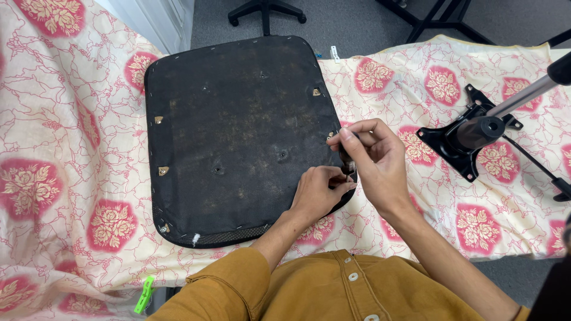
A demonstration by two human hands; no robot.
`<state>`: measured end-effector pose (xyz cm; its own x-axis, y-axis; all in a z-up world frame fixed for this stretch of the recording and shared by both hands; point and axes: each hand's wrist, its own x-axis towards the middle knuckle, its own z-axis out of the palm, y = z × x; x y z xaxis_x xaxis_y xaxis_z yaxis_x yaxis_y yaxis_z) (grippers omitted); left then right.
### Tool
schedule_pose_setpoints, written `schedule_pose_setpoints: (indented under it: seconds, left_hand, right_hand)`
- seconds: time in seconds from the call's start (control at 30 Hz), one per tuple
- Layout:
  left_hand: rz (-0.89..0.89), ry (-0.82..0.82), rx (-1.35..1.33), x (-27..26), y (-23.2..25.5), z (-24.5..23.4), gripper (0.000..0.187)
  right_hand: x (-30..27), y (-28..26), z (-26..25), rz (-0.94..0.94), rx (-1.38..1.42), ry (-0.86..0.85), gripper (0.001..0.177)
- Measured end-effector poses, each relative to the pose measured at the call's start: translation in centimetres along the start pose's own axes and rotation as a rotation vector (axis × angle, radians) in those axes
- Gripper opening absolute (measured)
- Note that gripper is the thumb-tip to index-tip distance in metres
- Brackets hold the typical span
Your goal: The person uses a manual screwdriver to remove multiple screws from the underside of a black chair seat. The screws are placed on the patterned cloth surface next to the seat. The chair gas lift mechanism is visible nearby but not handled.
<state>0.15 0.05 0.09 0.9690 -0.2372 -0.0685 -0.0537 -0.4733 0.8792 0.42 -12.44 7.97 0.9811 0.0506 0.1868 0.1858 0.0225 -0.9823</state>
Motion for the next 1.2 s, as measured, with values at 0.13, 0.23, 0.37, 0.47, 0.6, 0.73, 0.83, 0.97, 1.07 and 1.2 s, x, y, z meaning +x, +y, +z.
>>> schedule_pose_setpoints:
  seconds: [0.13,0.23,0.37,0.47,0.6,0.73,0.83,0.97,1.07,1.2]
  left_hand:
    - [-0.021,-0.039,0.012,0.5,0.3,-0.3,0.023]
    - [0.025,-0.068,0.021,0.7,0.4,-0.5,0.02]
    - [0.029,-0.118,0.045,1.0,0.6,-0.3,0.02]
    - [0.022,-0.153,0.047,1.2,0.6,-0.2,0.02]
    - [0.06,-0.182,0.036,1.5,0.4,-0.3,0.021]
    - [0.074,-0.208,0.045,1.8,0.6,-0.5,0.021]
    - [0.064,-0.212,0.047,1.8,0.6,-0.6,0.021]
    - [0.067,-0.185,0.008,1.7,0.6,-0.6,0.02]
    - [0.05,-0.203,0.04,1.8,0.5,-0.6,0.021]
    - [0.058,-0.214,0.052,1.9,0.3,-0.7,0.021]
  right_hand:
    - [0.5,-0.4,-0.7,0.028,-0.053,-0.037,0.019]
    - [0.5,-0.7,-1.4,0.02,-0.137,-0.068,0.026]
    - [0.3,-0.7,-1.9,-0.016,-0.182,-0.068,0.039]
    - [0.4,-0.6,-2.0,-0.007,-0.165,-0.022,0.048]
    - [0.6,-0.5,-2.0,0.008,-0.108,0.006,0.051]
    - [0.5,-0.4,-2.0,0.029,-0.104,0.028,0.04]
    - [0.4,0.1,-2.1,0.017,-0.041,0.048,0.023]
    - [1.0,0.5,-2.3,0.016,-0.019,0.073,0.016]
    - [1.0,0.5,-2.6,-0.013,-0.087,0.054,0.019]
    - [0.7,0.0,-2.8,0.023,-0.09,0.023,0.026]
